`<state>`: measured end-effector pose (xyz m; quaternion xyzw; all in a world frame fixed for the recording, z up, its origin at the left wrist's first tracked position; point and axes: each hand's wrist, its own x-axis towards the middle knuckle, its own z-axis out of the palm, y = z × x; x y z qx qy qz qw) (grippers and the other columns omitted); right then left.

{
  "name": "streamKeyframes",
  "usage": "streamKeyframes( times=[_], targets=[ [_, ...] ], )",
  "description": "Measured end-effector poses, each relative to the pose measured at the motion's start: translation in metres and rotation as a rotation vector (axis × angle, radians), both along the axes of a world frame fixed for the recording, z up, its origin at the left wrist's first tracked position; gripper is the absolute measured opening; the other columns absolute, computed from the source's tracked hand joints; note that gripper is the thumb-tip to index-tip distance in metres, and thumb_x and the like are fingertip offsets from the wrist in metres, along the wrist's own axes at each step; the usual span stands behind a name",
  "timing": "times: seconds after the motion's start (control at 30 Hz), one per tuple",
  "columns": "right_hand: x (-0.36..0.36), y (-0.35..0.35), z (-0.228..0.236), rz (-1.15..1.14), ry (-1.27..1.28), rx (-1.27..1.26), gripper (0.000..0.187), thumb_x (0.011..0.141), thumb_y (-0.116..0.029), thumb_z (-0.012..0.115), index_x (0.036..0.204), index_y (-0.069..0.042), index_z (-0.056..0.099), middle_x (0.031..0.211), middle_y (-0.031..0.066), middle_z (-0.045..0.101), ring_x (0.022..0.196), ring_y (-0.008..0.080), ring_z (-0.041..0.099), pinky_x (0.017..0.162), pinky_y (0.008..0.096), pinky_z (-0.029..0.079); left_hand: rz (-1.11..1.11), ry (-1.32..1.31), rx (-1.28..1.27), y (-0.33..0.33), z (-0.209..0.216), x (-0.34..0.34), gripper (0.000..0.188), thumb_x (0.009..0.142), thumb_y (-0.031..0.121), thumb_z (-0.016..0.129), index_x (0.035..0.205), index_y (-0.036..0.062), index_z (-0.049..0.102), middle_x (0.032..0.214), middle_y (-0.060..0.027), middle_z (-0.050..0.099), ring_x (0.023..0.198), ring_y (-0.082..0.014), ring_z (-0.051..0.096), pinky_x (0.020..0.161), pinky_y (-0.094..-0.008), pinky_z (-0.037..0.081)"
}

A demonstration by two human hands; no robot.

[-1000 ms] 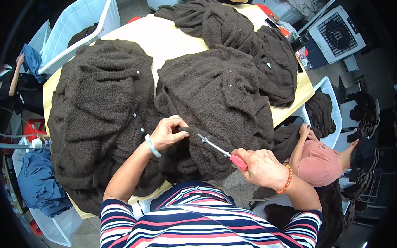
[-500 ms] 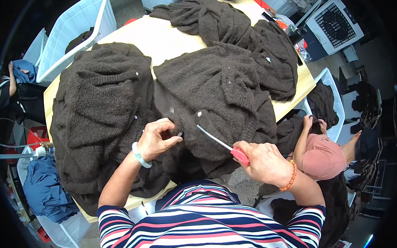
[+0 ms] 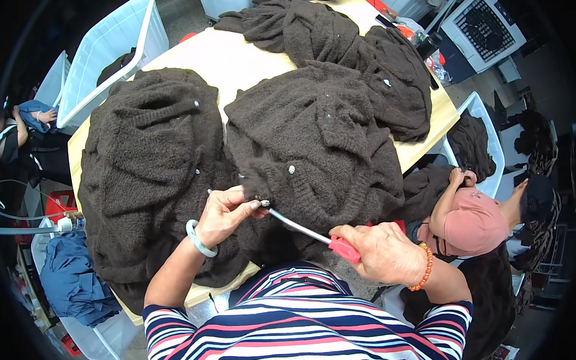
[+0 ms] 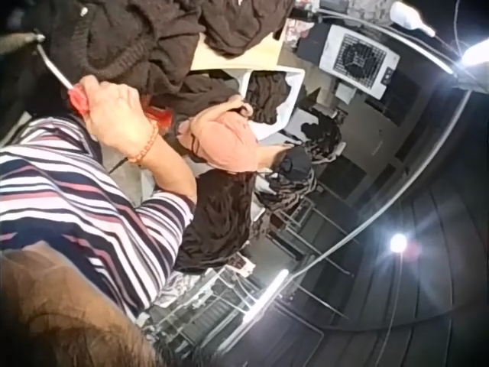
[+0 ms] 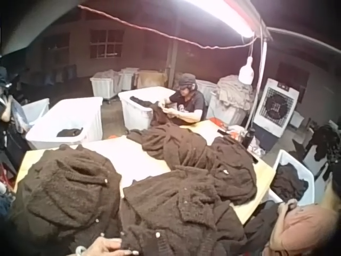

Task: Trimming loose threads from knitted sweaters using a small manual clipper.

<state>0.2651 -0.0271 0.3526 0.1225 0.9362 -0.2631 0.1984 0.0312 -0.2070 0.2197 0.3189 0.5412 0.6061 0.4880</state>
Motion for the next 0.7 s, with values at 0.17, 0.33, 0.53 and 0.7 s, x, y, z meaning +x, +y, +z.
streamKeyframes(
  times=[0.17, 0.33, 0.53, 0.7],
  targets=[
    [0.002, -0.002, -0.007, -0.051, 0.028, 0.074, 0.036, 0.083, -0.015, 0.063, 0.118, -0.008, 0.056, 0.084, 0.0176, 0.068, 0.073, 0.0373, 0.067, 0.063, 0.0466, 0.054, 0.020, -0.001, 0.043, 0.002, 0.003, 0.007, 0.019, 0.095, 0.005, 0.060, 0.108, -0.0053, 0.068, 0.098, -0.0101, 0.069, 0.090, -0.0200, 0.068, 0.081, -0.0304, 0.058],
    [0.003, -0.004, -0.007, 0.007, -0.019, 0.001, 0.033, 0.085, -0.017, 0.063, 0.115, -0.007, 0.055, 0.085, 0.0183, 0.068, 0.078, 0.0369, 0.068, 0.067, 0.0464, 0.054, 0.021, -0.135, 0.039, -0.006, -0.003, 0.010, 0.020, 0.095, 0.007, 0.059, 0.108, -0.0051, 0.067, 0.099, -0.0100, 0.069, 0.090, -0.0177, 0.067, 0.081, -0.0295, 0.057],
    [0.006, 0.000, -0.017, -0.021, 0.072, -0.099, 0.030, 0.088, -0.017, 0.063, 0.115, -0.006, 0.056, 0.091, 0.0175, 0.068, 0.083, 0.0349, 0.068, 0.070, 0.0428, 0.054, -0.019, -0.250, -0.060, -0.004, -0.007, 0.004, 0.018, 0.096, 0.011, 0.061, 0.106, -0.0021, 0.069, 0.100, -0.0056, 0.069, 0.089, -0.0118, 0.063, 0.080, -0.0251, 0.051],
    [0.009, 0.005, -0.023, -0.076, 0.160, -0.074, 0.027, 0.089, -0.016, 0.064, 0.112, -0.005, 0.058, 0.092, 0.0164, 0.069, 0.083, 0.0348, 0.068, 0.070, 0.0414, 0.055, 0.359, -0.143, -0.144, -0.002, -0.049, 0.007, 0.022, 0.094, 0.017, 0.064, 0.106, -0.0004, 0.069, 0.109, -0.0022, 0.066, 0.098, -0.0098, 0.059, 0.091, -0.0263, 0.045]
  ],
)
